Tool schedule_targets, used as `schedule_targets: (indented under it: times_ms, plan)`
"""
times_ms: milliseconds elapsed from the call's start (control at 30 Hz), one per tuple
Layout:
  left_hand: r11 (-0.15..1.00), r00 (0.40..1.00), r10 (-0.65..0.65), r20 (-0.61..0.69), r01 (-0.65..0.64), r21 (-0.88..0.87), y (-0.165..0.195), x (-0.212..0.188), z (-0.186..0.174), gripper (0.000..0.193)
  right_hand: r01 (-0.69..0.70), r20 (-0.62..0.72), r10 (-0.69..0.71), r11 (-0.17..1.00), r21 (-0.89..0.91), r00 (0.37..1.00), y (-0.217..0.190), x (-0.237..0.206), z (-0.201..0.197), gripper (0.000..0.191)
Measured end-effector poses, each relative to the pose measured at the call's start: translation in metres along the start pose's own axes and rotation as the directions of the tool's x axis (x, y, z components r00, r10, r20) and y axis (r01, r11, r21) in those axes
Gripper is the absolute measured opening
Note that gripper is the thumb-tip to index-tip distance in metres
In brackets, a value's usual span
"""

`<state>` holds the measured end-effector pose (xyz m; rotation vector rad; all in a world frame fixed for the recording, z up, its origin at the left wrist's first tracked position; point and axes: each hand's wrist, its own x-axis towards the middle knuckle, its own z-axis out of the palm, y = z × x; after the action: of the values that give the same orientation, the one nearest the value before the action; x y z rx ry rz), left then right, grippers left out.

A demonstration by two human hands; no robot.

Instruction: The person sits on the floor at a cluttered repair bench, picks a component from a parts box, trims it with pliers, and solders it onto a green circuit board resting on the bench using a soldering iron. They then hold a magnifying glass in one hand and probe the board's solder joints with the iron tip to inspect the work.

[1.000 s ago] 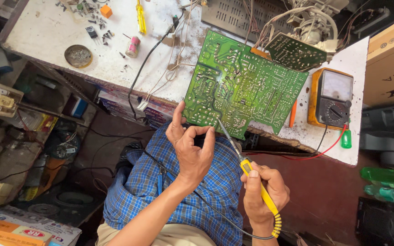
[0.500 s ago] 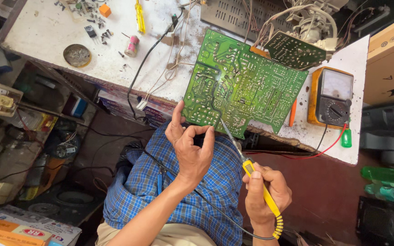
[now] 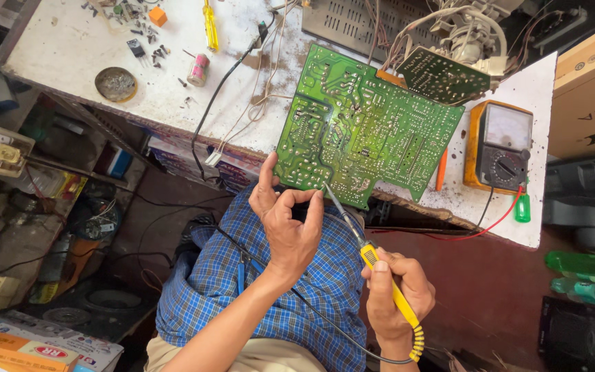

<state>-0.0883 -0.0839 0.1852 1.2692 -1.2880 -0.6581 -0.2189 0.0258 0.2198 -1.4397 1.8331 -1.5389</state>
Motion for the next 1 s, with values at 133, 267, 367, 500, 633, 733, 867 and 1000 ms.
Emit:
schedule_targets:
  times_ms: [133,267,367,500,633,733,867,1000]
  plan:
    - [1.0,1.0,0.011,-0.003,-0.011,0.007,0.0,-0.0001,0.0,0.009,-0.001,0.009,0.001,1.0,-0.013,1.0,-0.0015,0.0013,0.0001,0.006]
    - [1.0,1.0,0.011,-0.002,-0.011,0.009,0.0004,0.0,-0.0006,0.009,0.08,0.023,-0.077,0.989,-0.122,0.997,-0.0052,0.003,-0.0006,0.008]
    - [1.0,1.0,0.012,-0.004,-0.012,0.008,0.0008,0.0002,-0.0005,0.009,0.11,0.026,-0.108,0.982,-0.154,0.994,-0.0066,0.0039,0.0001,0.009]
    - [1.0,1.0,0.024,-0.004,-0.024,0.01,0.001,-0.0003,0.0001,0.009,0.114,0.023,-0.112,0.981,-0.16,0.993,-0.0067,0.0036,-0.0003,0.009]
    - [1.0,1.0,0.01,-0.003,-0.01,-0.004,0.0006,-0.0004,0.0004,0.009,0.103,0.028,-0.1,0.986,-0.131,0.995,-0.0053,0.0028,-0.0009,0.01]
    - [1.0,1.0,0.016,-0.004,-0.016,-0.002,0.0007,-0.0002,0.0007,0.009,0.106,0.023,-0.104,0.986,-0.127,0.994,-0.0041,0.002,-0.002,0.01]
    - [1.0,1.0,0.02,-0.005,-0.02,-0.001,0.0007,0.0005,0.0006,0.009,0.124,0.007,-0.124,0.987,-0.1,0.992,-0.0021,0.0014,-0.0017,0.01]
    - [1.0,1.0,0.021,-0.001,-0.021,-0.003,0.0008,0.0006,-0.0006,0.009,0.101,0.015,-0.1,0.991,-0.091,0.995,-0.0023,0.0002,-0.0006,0.01]
